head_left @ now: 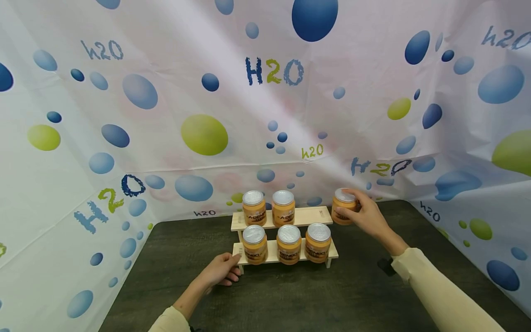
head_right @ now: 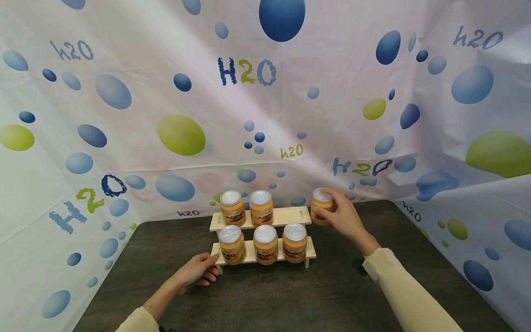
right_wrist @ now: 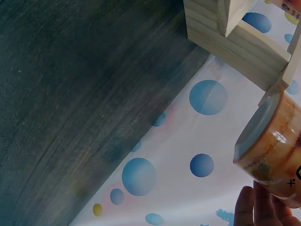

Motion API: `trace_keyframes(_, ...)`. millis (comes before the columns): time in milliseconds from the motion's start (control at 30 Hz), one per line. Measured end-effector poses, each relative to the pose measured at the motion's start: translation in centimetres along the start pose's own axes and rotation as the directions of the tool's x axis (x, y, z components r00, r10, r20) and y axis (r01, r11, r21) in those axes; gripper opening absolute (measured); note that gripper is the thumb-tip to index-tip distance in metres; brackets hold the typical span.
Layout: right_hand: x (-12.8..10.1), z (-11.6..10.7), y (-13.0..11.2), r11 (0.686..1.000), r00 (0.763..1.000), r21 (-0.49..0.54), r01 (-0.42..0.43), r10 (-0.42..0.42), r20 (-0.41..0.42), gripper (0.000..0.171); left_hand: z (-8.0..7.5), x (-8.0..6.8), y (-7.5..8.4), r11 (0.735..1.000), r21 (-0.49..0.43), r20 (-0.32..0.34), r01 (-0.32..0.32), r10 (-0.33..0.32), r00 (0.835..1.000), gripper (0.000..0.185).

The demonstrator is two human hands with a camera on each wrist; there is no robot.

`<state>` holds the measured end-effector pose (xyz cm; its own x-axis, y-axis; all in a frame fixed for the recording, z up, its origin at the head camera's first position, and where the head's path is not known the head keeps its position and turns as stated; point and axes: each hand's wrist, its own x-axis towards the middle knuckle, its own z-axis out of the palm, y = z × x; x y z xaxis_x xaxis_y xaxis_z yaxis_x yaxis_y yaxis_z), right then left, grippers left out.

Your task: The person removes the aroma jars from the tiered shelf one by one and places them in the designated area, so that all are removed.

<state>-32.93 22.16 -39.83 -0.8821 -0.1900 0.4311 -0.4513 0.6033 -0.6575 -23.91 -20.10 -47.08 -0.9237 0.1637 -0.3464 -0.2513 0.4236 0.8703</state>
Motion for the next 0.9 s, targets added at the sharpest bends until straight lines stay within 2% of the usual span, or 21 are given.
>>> trace_keyframes(400, -0.6, 0.6, 1.3, 0.997, 0.997, -0.001, -0.074, 0.074, 0.017, 0.064, -0.1, 0.1, 0.0, 1.000, -0.007, 0.005, 0.000, 0.000, 1.000, 0.048)
trace_keyframes(667, -1.2, 1.3, 1.9, 0.997, 0.997, 0.009, -0.073, 0.073, 0.037, 0.061, -0.1, -0.1, 0.0, 1.000, -0.009, 0.012, -0.010, 0.011, 1.000, 0.048)
trace_keyframes(900, -1.6, 1.7, 2.3, 0.996, 0.996, -0.005, -0.087, 0.087, 0.023, 0.061, -0.1, 0.1, -0.1, 1.000, -0.005, 0.013, -0.007, 0.007, 1.000, 0.049)
